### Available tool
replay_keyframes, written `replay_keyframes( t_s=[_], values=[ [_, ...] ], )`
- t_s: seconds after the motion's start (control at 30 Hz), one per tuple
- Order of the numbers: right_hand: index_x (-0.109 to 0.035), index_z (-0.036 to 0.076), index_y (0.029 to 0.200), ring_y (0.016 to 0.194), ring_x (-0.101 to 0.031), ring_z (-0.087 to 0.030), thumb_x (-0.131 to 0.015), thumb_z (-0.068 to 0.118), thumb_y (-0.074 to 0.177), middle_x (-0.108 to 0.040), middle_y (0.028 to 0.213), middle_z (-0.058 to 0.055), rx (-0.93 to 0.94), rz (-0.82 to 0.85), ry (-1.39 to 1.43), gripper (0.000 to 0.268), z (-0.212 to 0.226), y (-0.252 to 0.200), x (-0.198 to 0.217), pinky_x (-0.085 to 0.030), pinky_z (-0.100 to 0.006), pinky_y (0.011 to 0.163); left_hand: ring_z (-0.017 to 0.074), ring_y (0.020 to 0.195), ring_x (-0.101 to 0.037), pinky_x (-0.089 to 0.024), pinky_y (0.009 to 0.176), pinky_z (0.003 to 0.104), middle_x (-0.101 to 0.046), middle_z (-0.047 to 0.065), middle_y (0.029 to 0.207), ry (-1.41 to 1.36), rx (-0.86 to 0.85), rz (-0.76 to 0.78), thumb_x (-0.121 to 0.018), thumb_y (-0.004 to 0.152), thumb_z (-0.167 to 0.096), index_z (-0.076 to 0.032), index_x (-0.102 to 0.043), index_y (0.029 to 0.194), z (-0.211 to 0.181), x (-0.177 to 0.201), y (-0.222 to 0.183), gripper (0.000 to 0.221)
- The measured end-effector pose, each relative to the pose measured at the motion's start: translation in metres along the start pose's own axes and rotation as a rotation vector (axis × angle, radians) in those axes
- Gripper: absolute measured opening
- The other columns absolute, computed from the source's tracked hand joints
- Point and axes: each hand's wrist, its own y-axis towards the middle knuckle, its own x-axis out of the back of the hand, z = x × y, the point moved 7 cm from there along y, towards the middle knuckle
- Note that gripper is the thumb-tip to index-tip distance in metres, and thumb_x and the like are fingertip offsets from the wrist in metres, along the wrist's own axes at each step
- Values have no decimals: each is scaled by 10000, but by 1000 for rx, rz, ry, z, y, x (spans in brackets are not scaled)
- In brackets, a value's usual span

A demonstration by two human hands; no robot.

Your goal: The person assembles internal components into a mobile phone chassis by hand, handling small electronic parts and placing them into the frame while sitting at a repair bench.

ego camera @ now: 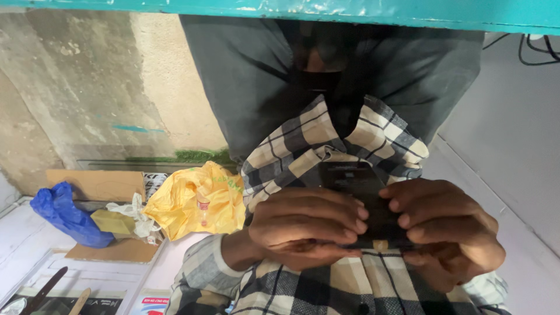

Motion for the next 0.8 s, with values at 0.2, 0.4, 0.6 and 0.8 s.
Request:
replay_keyframes(
  t_s=[0.2,0.4,0.6,0.8],
  values=[
    [-589,29,897,808,-724,-274,-826,154,830,-645,872,-116,74,-142,-120,277,8,5,-8,-647,-466,730,321,1058,-766,-702,944,446,-722,152,1071,39,-50,31,-890,863,-4,1,-688,1006,-3,-1,2,247],
    [-583,29,843,667,-711,-228,-824,163,832,-632,796,-103,282,-160,-147,276,14,19,-16,-629,-433,631,326,1027,-766,-702,924,448,-711,148,1060,53,-92,30,-899,868,-49,-1,-683,1023,-3,-5,4,269],
    [-598,41,792,624,-703,-201,-831,156,822,-646,747,-75,323,-185,-185,262,18,15,-12,-622,-444,621,287,974,-758,-702,895,425,-700,122,1047,106,-163,51,-932,880,-94,-6,-698,1073,-5,-10,4,315],
    [-622,39,800,646,-718,-186,-825,186,830,-669,769,-74,326,-125,-209,252,16,6,-7,-624,-436,622,285,995,-759,-689,913,427,-694,120,1069,148,-158,67,-919,901,-92,-11,-678,1107,-6,-14,0,328]
  ],
)
